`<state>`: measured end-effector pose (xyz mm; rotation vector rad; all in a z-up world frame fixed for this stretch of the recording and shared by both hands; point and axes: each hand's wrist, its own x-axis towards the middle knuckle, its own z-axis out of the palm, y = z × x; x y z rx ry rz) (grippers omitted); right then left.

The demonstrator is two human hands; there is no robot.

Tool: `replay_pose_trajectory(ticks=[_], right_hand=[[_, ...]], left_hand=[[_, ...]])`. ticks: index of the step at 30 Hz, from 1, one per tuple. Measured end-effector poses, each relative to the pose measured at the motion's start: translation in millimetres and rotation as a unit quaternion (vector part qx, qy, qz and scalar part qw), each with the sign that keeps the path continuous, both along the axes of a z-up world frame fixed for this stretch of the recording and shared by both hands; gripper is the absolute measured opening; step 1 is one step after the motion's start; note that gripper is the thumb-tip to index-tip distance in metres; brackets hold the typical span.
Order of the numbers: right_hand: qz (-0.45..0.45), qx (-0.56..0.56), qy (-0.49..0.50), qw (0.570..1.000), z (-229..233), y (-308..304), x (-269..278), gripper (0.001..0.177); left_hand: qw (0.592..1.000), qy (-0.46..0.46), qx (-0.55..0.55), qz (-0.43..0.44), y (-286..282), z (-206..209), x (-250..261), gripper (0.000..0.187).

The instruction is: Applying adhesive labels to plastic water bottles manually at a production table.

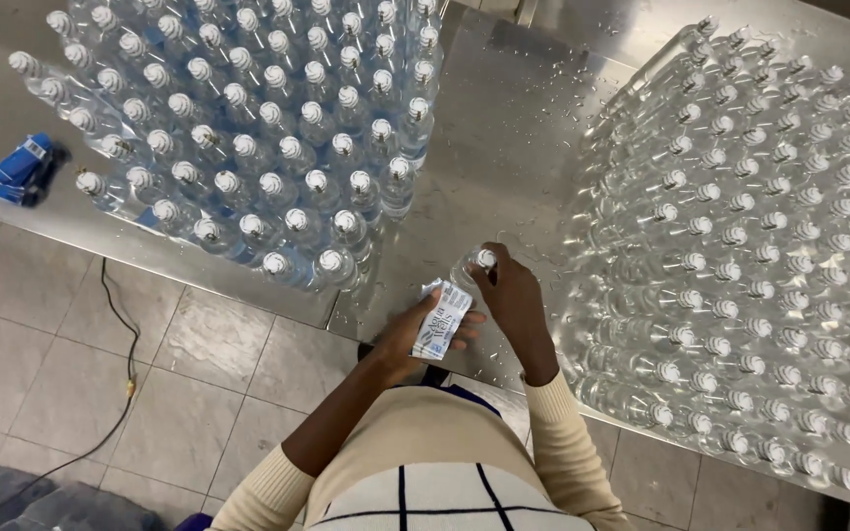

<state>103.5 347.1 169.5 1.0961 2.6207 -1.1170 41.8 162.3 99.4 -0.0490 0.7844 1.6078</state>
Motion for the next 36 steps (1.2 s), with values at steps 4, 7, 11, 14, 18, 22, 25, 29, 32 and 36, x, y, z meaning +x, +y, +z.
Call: replay_pose_trajectory(ticks=[4,7,11,14,18,22,25,29,32,36], right_hand=[[0.014,0.143,0.14,0.98,-1,-3,24,0.048],[0.037,0.155,0.282,0.946,-4,-22,42,0.039],[0.052,-0.01,0.304,0.951,-7,-52,46,0.048],[-0.001,-0.019,0.329,0.944,-1,-48,46,0.026],[-0.019,-0.006,0.352,0.936,3,-35,47,0.02],[0.022,0.076,0.403,0.912,2,-19,45,0.017],[0.002,0.07,0.431,0.9,-1,-9,42,0.014],[-0.051,0.026,0.458,0.887,-21,8,33,0.01],[-0.067,0.048,0.453,0.888,-48,21,32,0.011],[-0.096,0.018,0.407,0.908,-58,14,32,0.008]], left_hand=[[0.998,-0.049,0.012,0.041,5,-5,4,0.074],[0.996,-0.05,0.003,0.071,6,8,4,0.071],[0.991,-0.058,-0.032,0.112,16,-15,11,0.064],[0.99,-0.03,-0.101,0.093,20,22,9,0.057],[0.992,-0.034,-0.076,0.093,28,28,10,0.061],[0.991,0.052,-0.084,0.095,36,12,4,0.07],[0.976,0.177,-0.094,0.08,48,25,-3,0.075],[0.927,0.34,-0.076,0.137,93,-22,-13,0.073],[0.918,0.349,-0.097,0.161,98,1,-20,0.061],[0.905,0.373,-0.143,0.144,91,-27,-37,0.064]])
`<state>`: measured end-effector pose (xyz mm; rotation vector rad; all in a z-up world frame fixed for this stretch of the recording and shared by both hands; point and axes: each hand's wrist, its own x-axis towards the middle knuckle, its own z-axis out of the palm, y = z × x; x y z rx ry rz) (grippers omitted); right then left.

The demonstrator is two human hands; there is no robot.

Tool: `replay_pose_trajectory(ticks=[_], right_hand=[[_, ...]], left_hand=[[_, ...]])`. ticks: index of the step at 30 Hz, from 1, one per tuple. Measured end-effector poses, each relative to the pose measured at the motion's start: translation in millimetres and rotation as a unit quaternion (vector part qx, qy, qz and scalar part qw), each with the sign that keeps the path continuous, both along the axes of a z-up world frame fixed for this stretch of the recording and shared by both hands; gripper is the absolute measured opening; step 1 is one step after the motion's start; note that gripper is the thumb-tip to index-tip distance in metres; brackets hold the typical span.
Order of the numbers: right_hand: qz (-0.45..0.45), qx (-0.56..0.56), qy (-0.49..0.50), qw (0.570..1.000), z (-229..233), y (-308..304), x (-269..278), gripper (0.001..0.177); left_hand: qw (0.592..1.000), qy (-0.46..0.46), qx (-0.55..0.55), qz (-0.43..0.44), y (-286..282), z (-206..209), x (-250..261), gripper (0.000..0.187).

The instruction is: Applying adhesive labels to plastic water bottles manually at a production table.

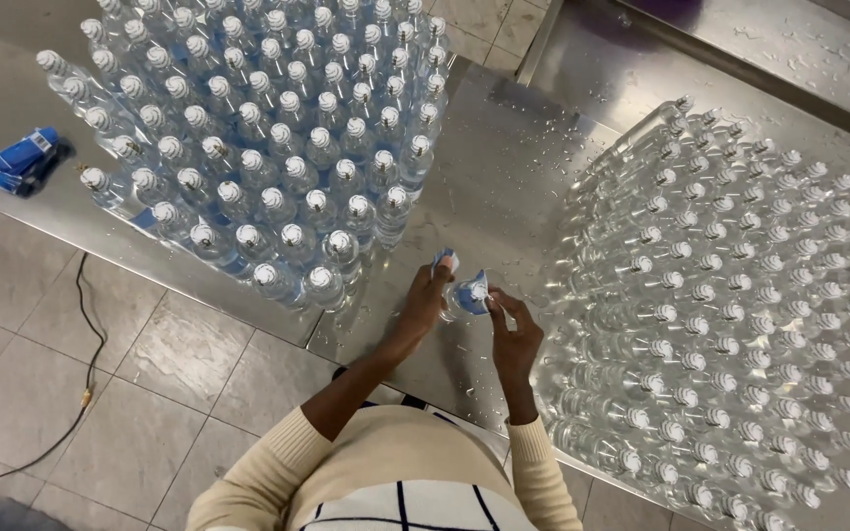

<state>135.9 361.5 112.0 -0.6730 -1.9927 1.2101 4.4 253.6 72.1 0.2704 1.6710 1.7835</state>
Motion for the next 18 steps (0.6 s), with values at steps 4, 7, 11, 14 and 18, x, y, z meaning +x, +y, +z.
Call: replay_pose_trajectory(ticks=[4,7,11,14,18], right_hand=[[-0.024,0.001,-0.058,0.998,-16,-4,5,0.022],[-0.02,0.024,-0.07,0.997,-25,2,9,0.041],[0.083,-0.001,-0.028,0.996,-11,14,-1,0.099],[0.211,-0.093,-0.042,0.972,-18,35,-12,0.13],[0.296,-0.169,-0.011,0.94,-30,43,-17,0.127]], left_hand=[[0.999,0.001,0.035,-0.035,-21,22,3,0.08],[0.997,0.019,0.046,-0.062,-22,9,11,0.079],[0.994,0.033,0.071,-0.07,-16,-14,12,0.075],[0.994,0.036,0.064,-0.076,-16,-4,6,0.077],[0.996,0.031,0.064,-0.057,-11,-21,0,0.078]])
